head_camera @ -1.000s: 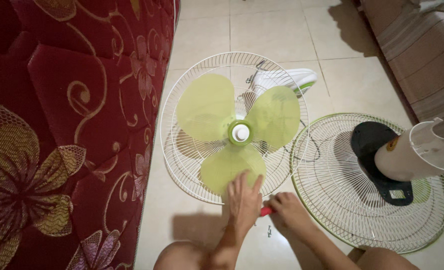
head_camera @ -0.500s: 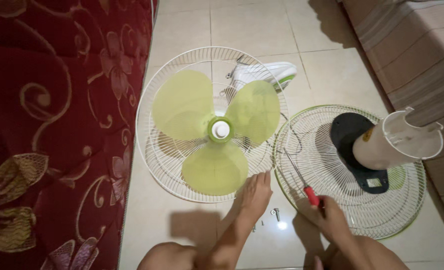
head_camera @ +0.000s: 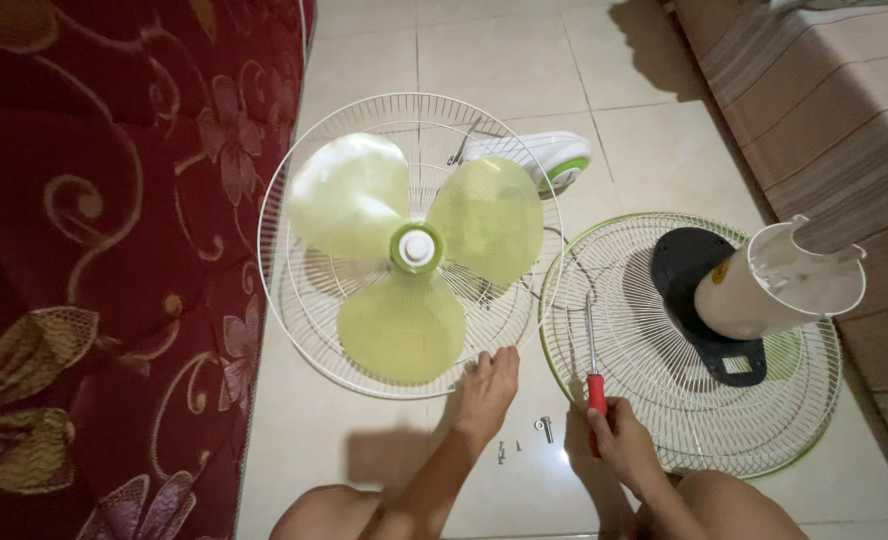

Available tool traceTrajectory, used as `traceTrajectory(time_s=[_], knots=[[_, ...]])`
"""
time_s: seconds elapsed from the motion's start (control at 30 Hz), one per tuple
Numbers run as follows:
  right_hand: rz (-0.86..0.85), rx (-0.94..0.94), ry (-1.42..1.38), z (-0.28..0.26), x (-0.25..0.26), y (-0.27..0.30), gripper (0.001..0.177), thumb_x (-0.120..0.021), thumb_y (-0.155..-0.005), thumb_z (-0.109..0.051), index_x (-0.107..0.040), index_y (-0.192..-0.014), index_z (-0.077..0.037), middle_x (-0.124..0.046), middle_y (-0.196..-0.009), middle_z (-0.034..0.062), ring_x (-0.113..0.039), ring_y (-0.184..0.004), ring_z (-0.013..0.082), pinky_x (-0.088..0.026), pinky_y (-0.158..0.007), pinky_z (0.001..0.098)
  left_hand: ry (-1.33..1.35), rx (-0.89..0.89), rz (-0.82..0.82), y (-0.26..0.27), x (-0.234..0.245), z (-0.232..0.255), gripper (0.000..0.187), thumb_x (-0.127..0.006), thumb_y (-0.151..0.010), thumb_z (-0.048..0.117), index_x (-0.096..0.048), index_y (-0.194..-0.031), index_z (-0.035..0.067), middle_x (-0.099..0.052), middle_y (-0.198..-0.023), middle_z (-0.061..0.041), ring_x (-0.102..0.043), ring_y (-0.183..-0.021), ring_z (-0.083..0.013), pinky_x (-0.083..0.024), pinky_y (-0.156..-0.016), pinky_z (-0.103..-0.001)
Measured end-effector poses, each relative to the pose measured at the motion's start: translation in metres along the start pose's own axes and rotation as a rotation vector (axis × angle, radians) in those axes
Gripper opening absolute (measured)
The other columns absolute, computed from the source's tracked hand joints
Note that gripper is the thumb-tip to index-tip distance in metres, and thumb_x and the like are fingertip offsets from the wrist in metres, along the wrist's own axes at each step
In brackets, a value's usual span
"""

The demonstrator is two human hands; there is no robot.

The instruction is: The person disassembles a white and green electric fan by removing the front grille, fan blades, and rear grille using a screwdriver. They then reassemble the fan by reattaching the blades and grilles in reverse order.

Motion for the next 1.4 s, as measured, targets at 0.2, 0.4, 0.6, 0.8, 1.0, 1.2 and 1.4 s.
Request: traceTrajectory(time_s=[0.2,0.4,0.6,0.8,1.0,1.2,1.4], knots=[[0.144,0.109,0.199,-0.015,-0.005,-0.001,0.041,-0.062,-0.095,-0.035,-0.058,-0.119,-0.003,-0.075,-0.089,0.0236,-0.074,-0.081,0.0405,-0.057,-0.073,0.0467,0.189,0.115,0.188,0.006,0.049,-0.054,0.050,-0.061,-0.086,-0.010,-0.055,-0.135,-0.002,-0.061,-0.116,-0.023,-0.064,-0.094,-0.0324,-0.059,-0.073,-0.036],[0.099,0.223,0.227,-0.039,-0.008,0.014,0.037,-0.059,-0.095,-0.030,-0.058,-0.121,-0.003,-0.073,-0.094,0.0247,-0.072,-0.088,0.0434,-0.057,-0.077,0.0483,0.186,0.248,0.500,-0.009,0.118,-0.133,0.047,-0.055,-0.079,-0.014,-0.065,-0.123,0.001,-0.063,-0.108,-0.017,-0.060,-0.101,-0.0367,-0.052,-0.087,-0.048],[0.090,0.297,0.325,-0.096,-0.005,0.058,0.031,-0.058,-0.092,-0.026,-0.059,-0.113,-0.003,-0.064,-0.106,0.0218,-0.065,-0.094,0.0415,-0.054,-0.081,0.0504,0.234,0.325,0.520,-0.006,0.146,-0.163,0.051,-0.061,-0.073,-0.018,-0.067,-0.117,0.007,-0.061,-0.103,-0.014,-0.060,-0.107,-0.0362,-0.051,-0.085,-0.048],[0.105,0.346,0.531,-0.142,-0.007,0.086,0.025,-0.058,-0.089,-0.024,-0.059,-0.102,-0.003,-0.059,-0.101,0.0178,-0.062,-0.090,0.0391,-0.055,-0.074,0.0518,0.257,0.326,0.570,-0.008,0.151,-0.173,0.050,-0.063,-0.071,-0.017,-0.068,-0.113,0.009,-0.064,-0.106,-0.010,-0.061,-0.106,-0.0346,-0.051,-0.086,-0.047],[0.030,0.232,0.622,-0.115,-0.014,0.055,0.032,-0.064,-0.089,-0.034,-0.064,-0.107,-0.008,-0.063,-0.104,0.0147,-0.065,-0.092,0.0364,-0.056,-0.076,0.0500,0.260,0.378,0.566,-0.010,0.152,-0.180,0.047,-0.064,-0.071,-0.016,-0.068,-0.110,0.010,-0.065,-0.105,-0.009,-0.063,-0.107,-0.0338,-0.051,-0.086,-0.047],[0.326,0.596,0.247,-0.103,0.025,-0.124,0.055,-0.075,-0.090,-0.024,-0.057,-0.131,0.008,-0.064,-0.123,0.0292,-0.065,-0.111,0.0397,-0.052,-0.095,0.0467,0.269,0.363,0.574,-0.010,0.147,-0.188,0.045,-0.060,-0.078,-0.019,-0.070,-0.112,0.009,-0.065,-0.102,-0.011,-0.066,-0.102,-0.0337,-0.051,-0.082,-0.047],[0.151,0.264,-0.542,-0.186,0.075,-0.276,0.077,-0.069,-0.103,-0.034,-0.028,-0.158,0.000,-0.058,-0.131,0.0152,-0.058,-0.123,0.0309,-0.052,-0.091,0.0430,0.286,0.302,0.616,-0.008,0.152,-0.201,0.048,-0.057,-0.071,-0.020,-0.071,-0.109,0.007,-0.066,-0.102,-0.012,-0.065,-0.102,-0.0350,-0.051,-0.086,-0.047]])
Point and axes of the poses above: each hand's wrist, its own y-axis away from the middle knuckle, its own x-axis out of the back of the hand, z = x × y, the point moved 1 cm from there along -y, towards the middle knuckle
